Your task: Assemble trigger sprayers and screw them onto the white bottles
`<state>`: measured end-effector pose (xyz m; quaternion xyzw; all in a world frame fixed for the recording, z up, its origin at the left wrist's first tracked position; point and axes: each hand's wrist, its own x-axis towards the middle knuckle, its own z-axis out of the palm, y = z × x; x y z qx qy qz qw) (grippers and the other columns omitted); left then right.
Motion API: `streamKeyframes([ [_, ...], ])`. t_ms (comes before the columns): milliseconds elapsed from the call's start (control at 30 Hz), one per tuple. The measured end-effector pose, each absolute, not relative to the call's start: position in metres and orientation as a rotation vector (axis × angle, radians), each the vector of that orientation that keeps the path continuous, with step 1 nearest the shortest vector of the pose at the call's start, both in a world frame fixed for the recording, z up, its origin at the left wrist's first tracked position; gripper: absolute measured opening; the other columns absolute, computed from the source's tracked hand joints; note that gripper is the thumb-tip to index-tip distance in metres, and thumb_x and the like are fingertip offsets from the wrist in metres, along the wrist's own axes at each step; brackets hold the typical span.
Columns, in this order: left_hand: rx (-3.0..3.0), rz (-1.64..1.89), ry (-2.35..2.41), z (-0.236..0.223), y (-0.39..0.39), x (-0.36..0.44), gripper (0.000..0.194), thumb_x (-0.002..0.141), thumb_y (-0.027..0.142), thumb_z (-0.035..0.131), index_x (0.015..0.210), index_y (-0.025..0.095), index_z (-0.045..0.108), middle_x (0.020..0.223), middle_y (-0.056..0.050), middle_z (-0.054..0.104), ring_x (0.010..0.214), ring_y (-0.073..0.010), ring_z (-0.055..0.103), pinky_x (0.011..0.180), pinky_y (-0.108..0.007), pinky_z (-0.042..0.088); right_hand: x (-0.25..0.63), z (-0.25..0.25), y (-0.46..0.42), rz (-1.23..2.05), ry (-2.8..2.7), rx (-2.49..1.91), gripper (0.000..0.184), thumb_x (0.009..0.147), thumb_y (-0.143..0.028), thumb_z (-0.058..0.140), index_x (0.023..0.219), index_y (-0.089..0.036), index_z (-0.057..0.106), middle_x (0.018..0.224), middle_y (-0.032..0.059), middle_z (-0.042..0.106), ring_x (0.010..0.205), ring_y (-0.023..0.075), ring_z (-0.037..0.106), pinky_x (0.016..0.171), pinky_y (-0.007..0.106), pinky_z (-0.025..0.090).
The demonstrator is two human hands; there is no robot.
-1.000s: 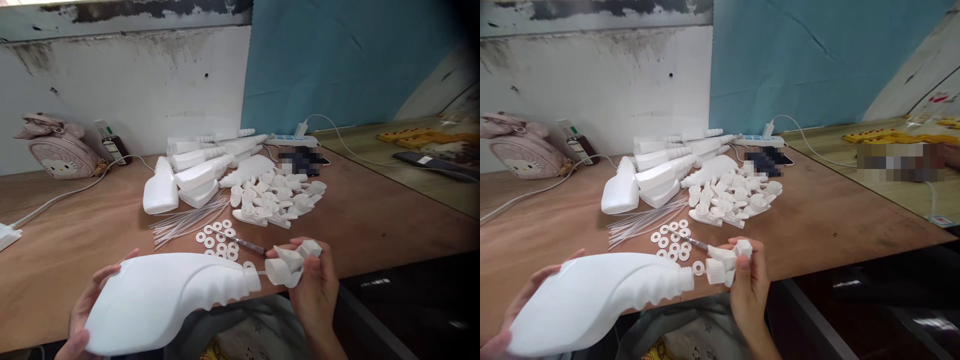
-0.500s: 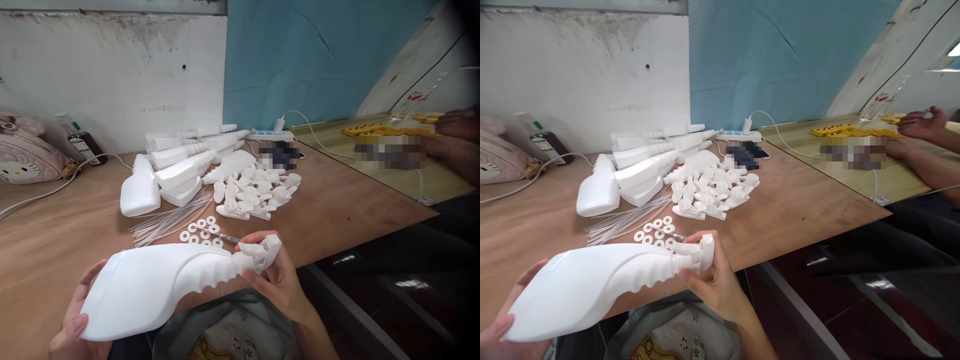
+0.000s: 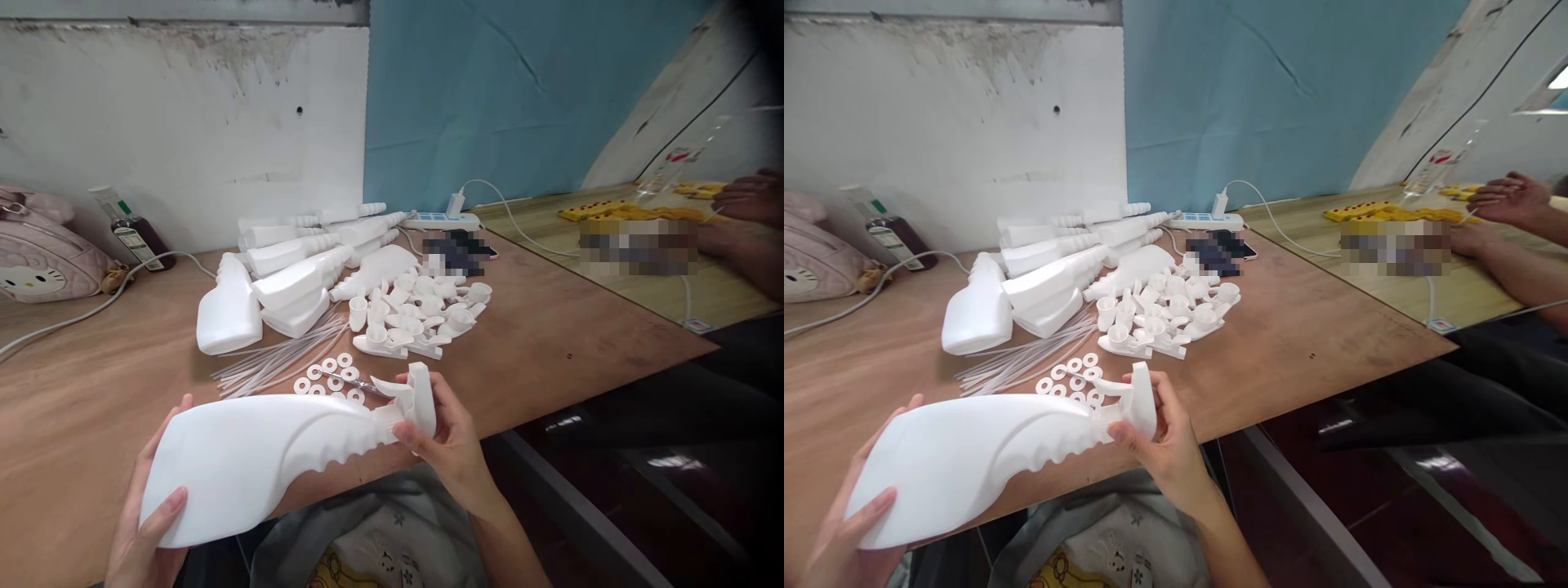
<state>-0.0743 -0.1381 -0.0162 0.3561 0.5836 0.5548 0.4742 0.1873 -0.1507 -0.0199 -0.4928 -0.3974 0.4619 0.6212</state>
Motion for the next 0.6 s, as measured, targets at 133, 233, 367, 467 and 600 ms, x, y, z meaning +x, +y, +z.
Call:
streamKeyframes([
  [133, 0.825, 1.351, 1.466, -0.014, -0.139, -0.07, 0.077, 0.052, 0.042, 0.075, 0.124, 0.042, 0.048, 0.141, 0.01, 0.038, 0.128, -0.033, 0.034, 0.087, -0.032, 0.052, 0.184, -0.024, -0.148, 1.12, -0.902, -1.176, 0.044, 0.071, -0.047, 0.067, 0.101, -0.021, 0.049, 0.061, -0.0054, 0.052, 0.045, 0.0086, 0.047, 0.04, 0.019, 0.042],
  [233, 0.743, 1.34, 1.514, -0.017, -0.138, -0.073, 0.089, 0.045, 0.045, 0.078, 0.127, 0.043, 0.044, 0.132, 0.007, 0.05, 0.119, -0.0354, 0.045, 0.082, -0.034, 0.054, 0.187, -0.03, -0.147, 1.202, -0.949, -1.138, 0.04, 0.075, -0.049, 0.062, 0.101, -0.022, 0.045, 0.06, -0.0066, 0.05, 0.043, 0.0079, 0.044, 0.039, 0.017, 0.038],
  [367, 0.757, 1.337, 1.54, -0.021, -0.137, -0.077, 0.089, 0.047, 0.047, 0.077, 0.129, 0.042, 0.042, 0.127, 0.006, 0.053, 0.113, -0.034, 0.05, 0.079, -0.032, 0.056, 0.195, -0.028, -0.149, 1.211, -1.138, -1.03, 0.043, 0.074, -0.038, 0.066, 0.108, -0.023, 0.045, 0.081, -0.0005, 0.058, 0.066, 0.0132, 0.056, 0.058, 0.023, 0.049],
  [467, 0.759, 1.324, 1.53, -0.022, -0.138, -0.077, 0.086, 0.05, 0.047, 0.075, 0.129, 0.041, 0.042, 0.128, 0.006, 0.053, 0.115, -0.0338, 0.049, 0.078, -0.03, 0.056, 0.199, -0.025, -0.149, 1.205, -1.22, -0.991, 0.053, 0.07, -0.027, 0.069, 0.116, -0.022, 0.043, 0.096, 0.0041, 0.06, 0.082, 0.0169, 0.059, 0.071, 0.026, 0.05],
  [600, 0.757, 1.339, 1.523, -0.022, -0.138, -0.077, 0.082, 0.051, 0.047, 0.074, 0.127, 0.042, 0.044, 0.13, 0.007, 0.051, 0.118, -0.0338, 0.046, 0.079, -0.03, 0.056, 0.193, -0.024, -0.148, 1.17, -1.133, -1.083, 0.051, 0.067, -0.027, 0.072, 0.112, -0.021, 0.048, 0.085, 0.0012, 0.06, 0.067, 0.013, 0.057, 0.058, 0.021, 0.048],
])
